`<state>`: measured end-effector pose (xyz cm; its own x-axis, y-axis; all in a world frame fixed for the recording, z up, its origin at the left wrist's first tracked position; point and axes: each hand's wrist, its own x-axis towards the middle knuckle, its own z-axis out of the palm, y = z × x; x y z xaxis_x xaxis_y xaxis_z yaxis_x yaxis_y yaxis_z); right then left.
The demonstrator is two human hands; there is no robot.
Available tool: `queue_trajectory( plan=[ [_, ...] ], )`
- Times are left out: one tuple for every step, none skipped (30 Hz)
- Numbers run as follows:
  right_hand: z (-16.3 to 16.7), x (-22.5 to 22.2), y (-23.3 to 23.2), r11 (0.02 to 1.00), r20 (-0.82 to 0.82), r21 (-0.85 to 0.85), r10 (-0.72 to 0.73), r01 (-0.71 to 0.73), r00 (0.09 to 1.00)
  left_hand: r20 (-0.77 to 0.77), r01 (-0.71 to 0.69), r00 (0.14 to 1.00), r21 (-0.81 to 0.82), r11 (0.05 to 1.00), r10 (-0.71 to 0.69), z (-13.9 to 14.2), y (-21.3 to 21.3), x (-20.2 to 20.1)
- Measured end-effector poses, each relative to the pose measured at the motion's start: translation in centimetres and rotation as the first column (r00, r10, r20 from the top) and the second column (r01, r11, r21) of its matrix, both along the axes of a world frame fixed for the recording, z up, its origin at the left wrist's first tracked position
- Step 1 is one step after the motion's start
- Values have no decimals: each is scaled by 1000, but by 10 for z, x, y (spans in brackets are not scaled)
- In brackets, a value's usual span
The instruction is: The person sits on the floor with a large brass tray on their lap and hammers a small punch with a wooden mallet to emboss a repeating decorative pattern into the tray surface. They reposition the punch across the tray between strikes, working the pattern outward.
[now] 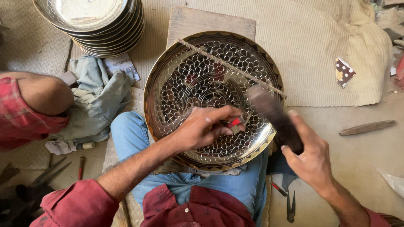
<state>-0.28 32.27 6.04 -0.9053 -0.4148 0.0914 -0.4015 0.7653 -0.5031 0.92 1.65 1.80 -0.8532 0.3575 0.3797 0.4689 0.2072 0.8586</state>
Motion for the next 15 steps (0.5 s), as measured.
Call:
queue_trajectory(
  plan=[
    [0,0,0,983,114,-175,-29,49,993,41,-10,999,-18,1000,11,-2,2,0],
    [1,-1,-1,953,113,-298,-9,43,994,80,-22,996,-37,999,25,-3,3,-1],
    [1,-1,-2,908,112,-418,12,36,994,122,-34,992,-58,998,41,-5,4,0],
    [1,-1,-3,846,109,-532,31,32,994,121,-25,992,-50,998,31,-7,4,1],
    [2,-1,-4,954,30,-300,34,-23,999,116,-15,993,-44,999,20,-8,3,2],
    [3,-2,-5,997,-50,-44,58,-61,997,107,-8,994,-36,999,12,-9,3,3],
    [3,-2,-7,973,-116,219,100,-73,988,122,-28,992,39,999,23,-10,3,5],
    [4,-1,-8,984,-153,149,124,-101,980,140,-46,990,114,992,30,-11,3,8],
    [4,-1,-10,988,-195,77,145,-132,970,156,-64,987,186,980,35,-10,3,10],
    [4,-2,-12,986,-241,6,164,-168,957,215,-89,975,177,980,49,-10,2,11],
    [6,-2,-12,987,-254,71,157,-143,954,280,-113,958,168,979,62,-9,1,14],
    [8,-3,-12,984,-267,135,151,-118,952,346,-136,935,155,978,75,-7,1,16],
    [10,-3,-13,976,-284,196,145,-90,948,318,-128,944,118,985,84,-5,-1,18],
    [12,-4,-12,984,-304,153,134,-91,943,290,-120,953,82,989,92,-3,-2,19],
    [15,-4,-11,989,-323,112,124,-92,938,261,-113,960,49,992,97,-1,-3,20]
  ],
)
